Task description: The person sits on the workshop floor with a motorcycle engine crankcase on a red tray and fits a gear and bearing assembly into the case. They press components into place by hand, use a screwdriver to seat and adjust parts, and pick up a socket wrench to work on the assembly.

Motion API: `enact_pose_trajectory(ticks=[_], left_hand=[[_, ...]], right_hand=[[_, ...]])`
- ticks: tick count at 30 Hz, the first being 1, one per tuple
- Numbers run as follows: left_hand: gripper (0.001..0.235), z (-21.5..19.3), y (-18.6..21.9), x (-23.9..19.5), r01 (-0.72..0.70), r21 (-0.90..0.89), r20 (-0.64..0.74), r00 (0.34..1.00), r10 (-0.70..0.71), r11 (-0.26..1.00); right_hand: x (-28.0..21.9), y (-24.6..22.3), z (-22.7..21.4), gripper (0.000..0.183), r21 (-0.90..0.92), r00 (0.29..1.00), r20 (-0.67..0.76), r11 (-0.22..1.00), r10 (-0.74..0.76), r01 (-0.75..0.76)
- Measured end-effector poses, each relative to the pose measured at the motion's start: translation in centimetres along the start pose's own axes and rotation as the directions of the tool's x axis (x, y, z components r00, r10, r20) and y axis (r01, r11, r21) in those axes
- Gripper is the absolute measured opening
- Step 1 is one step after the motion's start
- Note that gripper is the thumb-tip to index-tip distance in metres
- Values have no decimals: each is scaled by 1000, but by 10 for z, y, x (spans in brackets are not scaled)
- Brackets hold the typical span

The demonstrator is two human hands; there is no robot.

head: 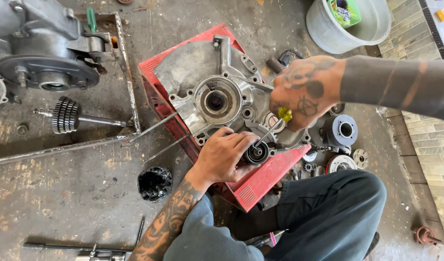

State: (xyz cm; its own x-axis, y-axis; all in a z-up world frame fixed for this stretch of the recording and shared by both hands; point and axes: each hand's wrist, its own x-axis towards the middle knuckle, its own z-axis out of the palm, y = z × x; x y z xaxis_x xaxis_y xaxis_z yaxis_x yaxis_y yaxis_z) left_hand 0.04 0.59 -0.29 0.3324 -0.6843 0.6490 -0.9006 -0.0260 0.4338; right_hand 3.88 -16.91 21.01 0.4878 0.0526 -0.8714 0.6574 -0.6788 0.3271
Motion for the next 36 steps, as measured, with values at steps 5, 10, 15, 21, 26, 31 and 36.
enact_pose_trajectory(ticks=[5,10,15,21,26,31,36], left_hand=[[62,12,-7,-3,5,3,-14,1000,-5,1000],[65,6,-4,-1,30,-16,-4,1000,-30,999],[62,-3,1,4,87,-63,75,994,-82,994],[63,-4,-1,4,92,-42,130,988,-85,995],[66,-2,-1,4,96,-73,126,988,-87,993],[68,-3,0,3,111,-77,125,987,-101,991],[67,-1,0,2,125,-72,153,982,-113,990]], right_hand=[[28,31,31,36,117,981,-127,980,-146,161],[34,35,36,35,187,976,-88,959,-200,213],[30,31,35,29,291,999,-1,956,-45,43],[38,39,58,60,198,963,-171,950,-209,241],[45,41,45,29,86,959,-142,962,-244,258],[55,45,49,32,157,963,-43,951,-265,268],[58,44,63,33,334,947,-142,887,-288,320]])
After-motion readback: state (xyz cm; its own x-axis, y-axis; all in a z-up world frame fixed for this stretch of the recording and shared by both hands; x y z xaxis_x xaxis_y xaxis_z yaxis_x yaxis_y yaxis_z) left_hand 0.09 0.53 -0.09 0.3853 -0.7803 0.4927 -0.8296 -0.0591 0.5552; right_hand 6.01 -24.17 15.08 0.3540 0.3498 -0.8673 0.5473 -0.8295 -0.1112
